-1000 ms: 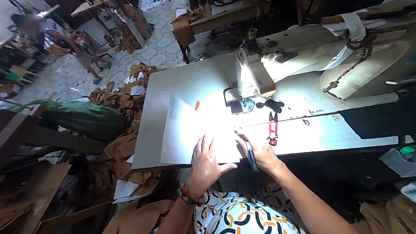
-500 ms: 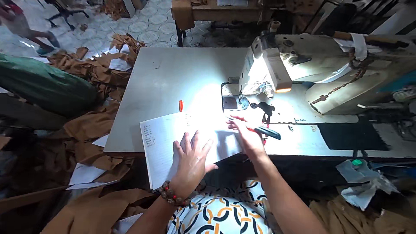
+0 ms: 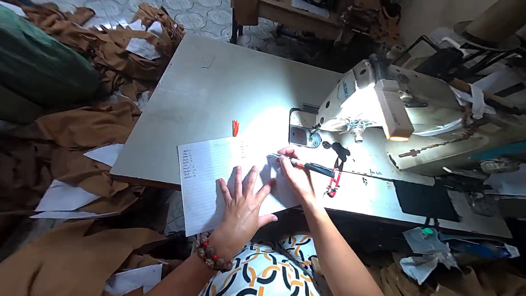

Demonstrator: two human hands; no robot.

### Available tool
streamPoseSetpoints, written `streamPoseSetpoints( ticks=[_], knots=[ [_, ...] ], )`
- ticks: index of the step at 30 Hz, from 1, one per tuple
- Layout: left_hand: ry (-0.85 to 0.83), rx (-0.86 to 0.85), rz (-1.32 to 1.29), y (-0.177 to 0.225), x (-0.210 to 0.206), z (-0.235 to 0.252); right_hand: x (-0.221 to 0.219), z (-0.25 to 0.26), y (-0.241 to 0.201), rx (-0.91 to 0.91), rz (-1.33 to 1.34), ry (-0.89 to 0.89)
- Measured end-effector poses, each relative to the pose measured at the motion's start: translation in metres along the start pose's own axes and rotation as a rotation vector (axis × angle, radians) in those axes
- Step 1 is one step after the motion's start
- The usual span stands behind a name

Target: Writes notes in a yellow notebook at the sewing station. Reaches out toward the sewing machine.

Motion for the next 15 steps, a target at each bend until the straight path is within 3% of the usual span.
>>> streamPoseSetpoints(
  ticks=[15],
  knots=[
    [0.087, -0.038, 0.042, -0.0034, -0.0085, -0.0014, -0.0026, -0.0078, 0.0044, 0.204, -0.225, 0.036]
  ],
)
Point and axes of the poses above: each hand's wrist, its own z-axis towards the middle knuckle, its own x-axis out of the back of the hand, y = z × x, the point moved 1 cm from there along z, towards the middle knuckle, and after that the axes turned 10 degrees about -z, right-handed, at the moved point
